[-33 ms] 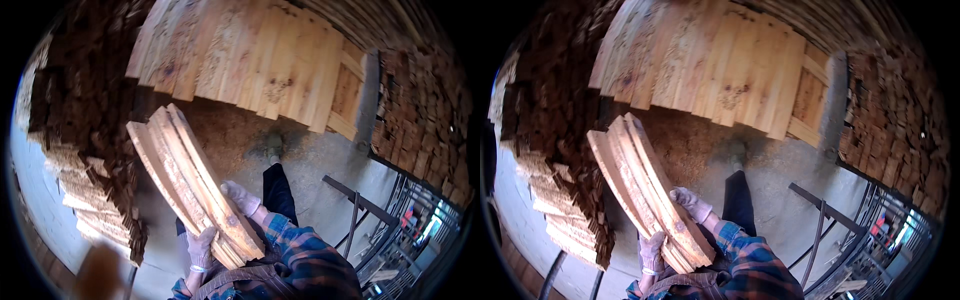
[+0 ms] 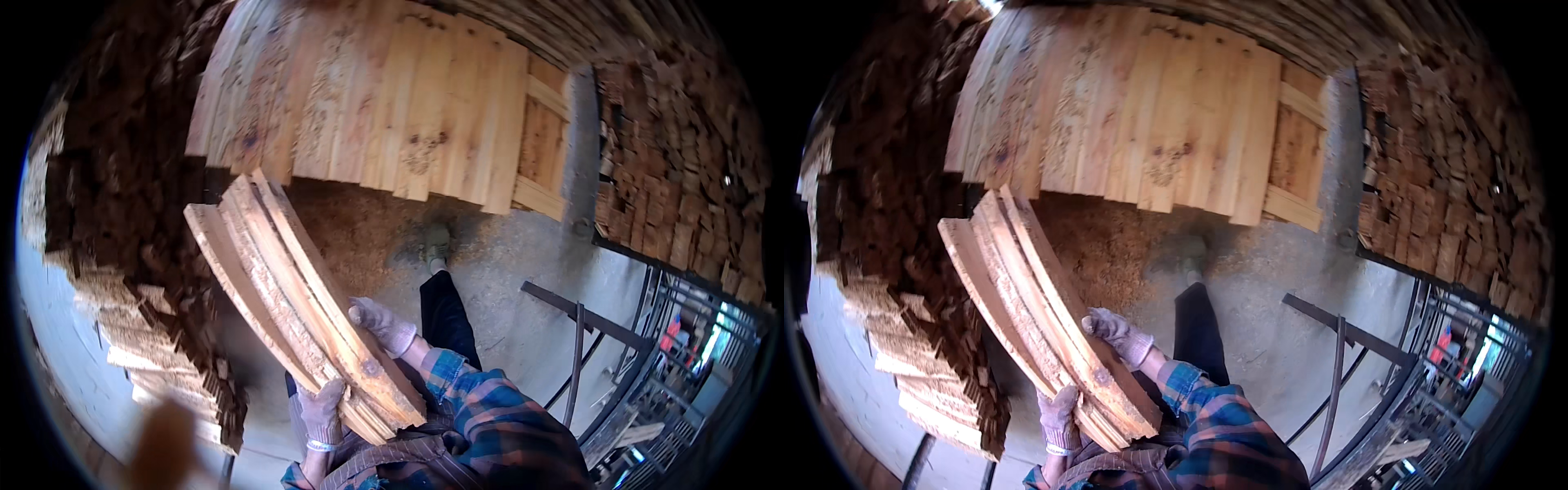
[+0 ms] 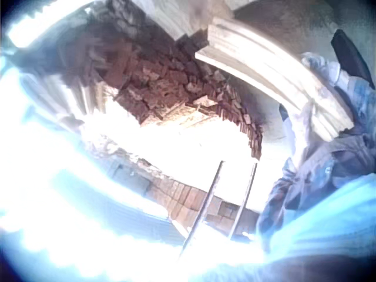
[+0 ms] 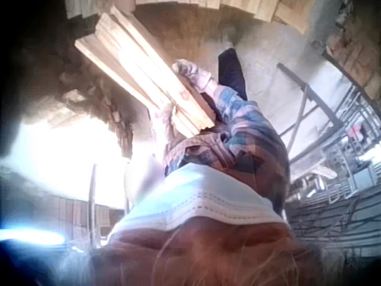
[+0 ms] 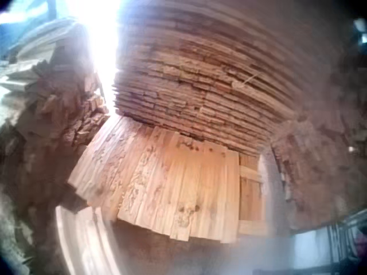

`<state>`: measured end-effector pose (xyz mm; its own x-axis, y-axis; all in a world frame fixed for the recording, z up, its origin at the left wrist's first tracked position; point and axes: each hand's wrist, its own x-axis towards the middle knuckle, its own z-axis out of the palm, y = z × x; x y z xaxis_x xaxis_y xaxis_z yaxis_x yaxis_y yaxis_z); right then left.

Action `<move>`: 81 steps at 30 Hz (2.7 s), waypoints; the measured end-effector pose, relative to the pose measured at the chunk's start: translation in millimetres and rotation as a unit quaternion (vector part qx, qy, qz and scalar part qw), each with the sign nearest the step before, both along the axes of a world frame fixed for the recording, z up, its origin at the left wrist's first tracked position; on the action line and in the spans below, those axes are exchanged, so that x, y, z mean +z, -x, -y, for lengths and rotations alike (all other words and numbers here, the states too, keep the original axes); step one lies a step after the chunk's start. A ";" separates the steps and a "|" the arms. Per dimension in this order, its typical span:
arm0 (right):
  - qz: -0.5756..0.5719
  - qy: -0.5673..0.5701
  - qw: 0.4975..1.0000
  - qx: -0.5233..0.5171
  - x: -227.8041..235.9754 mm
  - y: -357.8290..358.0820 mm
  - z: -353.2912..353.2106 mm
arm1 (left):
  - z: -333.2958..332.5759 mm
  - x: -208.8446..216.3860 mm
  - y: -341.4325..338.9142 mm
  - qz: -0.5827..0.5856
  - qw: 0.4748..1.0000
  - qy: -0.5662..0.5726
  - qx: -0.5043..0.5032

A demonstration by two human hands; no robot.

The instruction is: The person repeatedly picks up wooden planks from a vertical rack and places them onto a growing horizontal stack on the floor. The task involves lifting, turning, and aligning the planks by hand to build a neat pile.

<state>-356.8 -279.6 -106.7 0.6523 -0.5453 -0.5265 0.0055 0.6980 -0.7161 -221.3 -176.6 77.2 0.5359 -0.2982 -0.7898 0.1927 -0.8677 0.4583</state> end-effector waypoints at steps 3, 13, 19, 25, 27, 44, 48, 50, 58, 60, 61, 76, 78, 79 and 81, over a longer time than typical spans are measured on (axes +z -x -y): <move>0.034 0.134 0.990 0.032 76.5 20.6 106.9 | 63.0 8.8 10.1 -0.048 0.994 0.100 -0.023; -0.061 0.072 0.972 -0.215 15.5 372.8 352.2 | 379.1 -91.4 255.5 -0.057 0.933 0.255 -0.248; -0.146 0.052 0.941 -0.300 -54.5 426.8 413.2 | 434.6 -150.5 260.9 -0.097 0.939 0.269 -0.192; -0.135 0.033 0.939 -0.316 -43.7 410.2 415.3 | 432.9 -111.6 183.8 0.064 0.949 0.207 -0.229; -0.087 0.010 0.937 -0.339 -36.9 400.3 422.5 | 439.0 -141.4 135.1 0.249 0.890 0.196 -0.329; -0.205 0.012 0.868 -0.451 -30.6 382.1 414.1 | 528.1 -169.8 129.7 0.419 0.818 -0.073 -0.389; -0.263 0.059 0.895 -0.355 -38.9 381.6 442.4 | 520.7 -186.1 123.4 0.443 0.808 -0.072 -0.382; -0.246 0.065 0.914 -0.316 -48.3 385.3 439.9 | 524.1 -179.1 134.2 0.439 0.808 -0.046 -0.391; -0.650 0.216 0.718 -0.122 23.0 316.1 486.8 | 518.0 -190.8 126.9 0.471 0.791 -0.001 -0.391; -0.656 0.157 0.731 -0.099 22.3 321.6 490.4 | 522.2 -184.1 137.2 0.464 0.794 -0.027 -0.393; -0.633 0.188 0.739 -0.135 14.8 336.1 483.9 | 522.3 -183.4 136.7 0.465 0.793 -0.026 -0.393; -0.587 0.202 0.756 -0.209 -55.8 398.7 494.3 | 525.3 -184.3 134.4 0.480 0.777 -0.044 -0.406; -0.654 0.367 0.628 -0.208 -38.7 376.2 490.6 | 523.9 -181.5 130.5 0.480 0.773 -0.059 -0.411; -0.676 0.444 0.551 -0.203 -25.8 361.3 489.0 | 524.9 -182.3 130.4 0.478 0.776 -0.071 -0.405; -0.777 0.386 0.497 0.002 0.4 301.5 487.7 | 517.9 -184.1 124.6 0.474 0.780 -0.068 -0.403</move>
